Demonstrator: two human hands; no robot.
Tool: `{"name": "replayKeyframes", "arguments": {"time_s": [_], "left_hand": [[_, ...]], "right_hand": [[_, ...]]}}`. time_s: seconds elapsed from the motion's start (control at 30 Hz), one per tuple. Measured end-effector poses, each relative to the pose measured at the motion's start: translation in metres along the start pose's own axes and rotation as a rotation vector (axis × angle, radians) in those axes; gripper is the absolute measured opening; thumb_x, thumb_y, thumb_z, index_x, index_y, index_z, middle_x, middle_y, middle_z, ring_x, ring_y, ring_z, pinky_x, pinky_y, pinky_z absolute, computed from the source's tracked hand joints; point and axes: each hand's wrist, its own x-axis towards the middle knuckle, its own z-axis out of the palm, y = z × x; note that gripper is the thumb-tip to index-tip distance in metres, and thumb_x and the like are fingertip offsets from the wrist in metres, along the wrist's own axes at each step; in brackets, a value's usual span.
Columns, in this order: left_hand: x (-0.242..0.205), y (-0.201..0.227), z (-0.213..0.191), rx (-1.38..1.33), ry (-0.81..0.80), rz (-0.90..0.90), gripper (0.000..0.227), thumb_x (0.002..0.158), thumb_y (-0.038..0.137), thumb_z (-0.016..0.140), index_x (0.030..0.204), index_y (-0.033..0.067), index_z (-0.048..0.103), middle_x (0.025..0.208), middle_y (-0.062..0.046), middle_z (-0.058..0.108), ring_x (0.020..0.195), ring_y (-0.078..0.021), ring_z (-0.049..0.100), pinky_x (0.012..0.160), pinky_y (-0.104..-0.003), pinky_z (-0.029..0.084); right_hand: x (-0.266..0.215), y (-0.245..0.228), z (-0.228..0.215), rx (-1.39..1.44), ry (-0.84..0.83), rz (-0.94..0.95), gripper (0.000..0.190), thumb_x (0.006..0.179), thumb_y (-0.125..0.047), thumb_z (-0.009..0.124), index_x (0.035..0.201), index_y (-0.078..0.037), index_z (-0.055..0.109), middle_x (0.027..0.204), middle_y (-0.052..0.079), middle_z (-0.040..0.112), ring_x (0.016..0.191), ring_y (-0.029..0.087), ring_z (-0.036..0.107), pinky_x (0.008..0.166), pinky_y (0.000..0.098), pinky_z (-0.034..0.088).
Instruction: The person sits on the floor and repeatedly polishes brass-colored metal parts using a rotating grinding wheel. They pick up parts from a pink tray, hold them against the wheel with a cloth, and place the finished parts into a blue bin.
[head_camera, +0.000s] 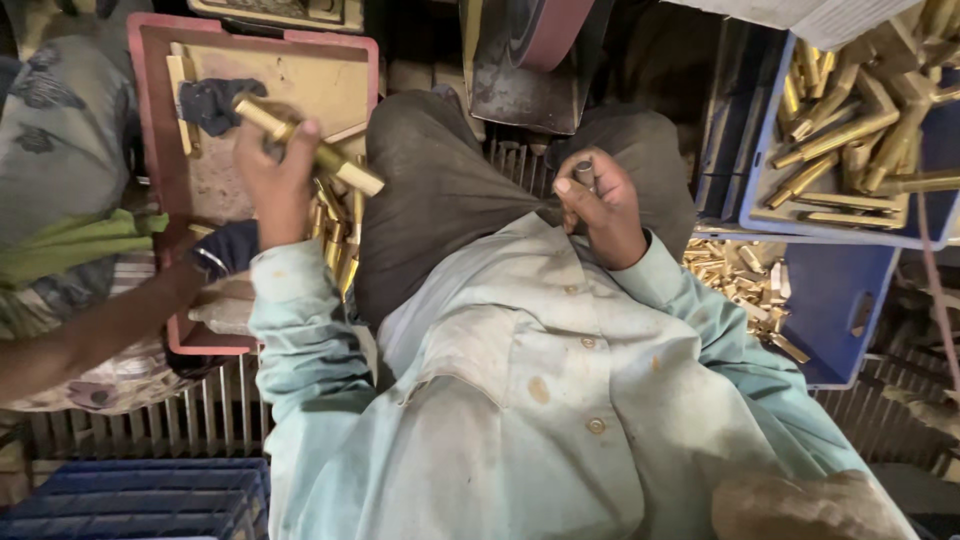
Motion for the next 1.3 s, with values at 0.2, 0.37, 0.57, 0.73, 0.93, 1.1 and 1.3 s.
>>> {"name": "replayKeyframes", "arguments": {"time_s": [0.2,0.37,0.57,0.73,0.93,1.1,1.3], "left_hand": [[-0.025,-0.05,-0.054,0.592,-0.053,-0.142,0.021,0.093,0.024,0.075,0.105,0.0064,0.073,0.094,-0.011,0.075,0.084,-0.0226,0.071,0.078,-0.037,0.054],[-0.034,-0.117,-0.067,1.197,-0.311,-0.43,0.057,0.083,0.051,0.079,0.119,0.0078,0.068,0.106,-0.022,0.073,0.1,-0.0434,0.069,0.084,-0.055,0.054],[-0.018,-0.154,-0.074,0.833,-0.053,-0.09,0.044,0.098,0.027,0.08,0.134,0.0073,0.066,0.113,-0.016,0.071,0.097,-0.0287,0.067,0.091,-0.042,0.055],[0.012,-0.114,-0.035,0.488,-0.096,-0.054,0.037,0.109,0.01,0.077,0.138,0.0016,0.056,0.121,-0.009,0.064,0.105,-0.0198,0.063,0.094,-0.031,0.053],[0.027,-0.071,0.046,0.144,-0.155,-0.101,0.04,0.103,0.0,0.07,0.14,0.0021,0.052,0.113,-0.006,0.059,0.097,-0.0168,0.057,0.088,-0.028,0.051],[0.019,-0.083,0.075,0.537,-0.298,0.143,0.046,0.103,-0.004,0.071,0.145,-0.0006,0.053,0.129,-0.013,0.051,0.11,-0.0211,0.052,0.102,-0.034,0.045],[0.011,-0.094,0.083,0.517,-0.197,0.107,0.047,0.106,-0.002,0.065,0.15,0.0005,0.049,0.131,-0.011,0.051,0.111,-0.019,0.051,0.1,-0.031,0.045]], "right_hand": [[0.011,0.007,0.001,-0.022,-0.035,0.05,0.011,0.103,-0.013,0.066,0.101,-0.007,0.057,0.075,-0.003,0.053,0.061,0.005,0.049,0.054,0.0235,0.044],[0.015,0.017,-0.002,-0.13,-0.055,0.063,0.013,0.101,-0.016,0.069,0.105,-0.007,0.061,0.08,-0.003,0.056,0.062,0.004,0.05,0.054,0.0227,0.045],[0.018,0.043,-0.021,-0.372,0.076,-0.268,0.032,0.097,-0.011,0.067,0.128,-0.004,0.063,0.121,0.003,0.063,0.113,0.013,0.061,0.101,0.0297,0.05],[0.0,0.048,-0.045,-0.477,0.218,-0.216,0.031,0.096,-0.012,0.072,0.126,-0.006,0.066,0.114,0.005,0.065,0.104,0.014,0.062,0.095,0.029,0.052],[-0.03,0.057,-0.095,-0.489,0.52,-0.065,0.03,0.094,-0.016,0.075,0.121,-0.008,0.064,0.102,0.003,0.065,0.094,0.013,0.061,0.087,0.0289,0.051],[-0.053,0.064,-0.178,-0.501,0.755,-0.269,0.015,0.094,-0.002,0.069,0.104,-0.005,0.058,0.098,0.002,0.054,0.093,0.016,0.053,0.083,0.0315,0.049],[-0.076,0.047,-0.293,-0.559,1.023,0.066,0.015,0.087,-0.007,0.079,0.089,-0.006,0.064,0.08,0.002,0.06,0.073,0.013,0.056,0.063,0.0288,0.046]]}}
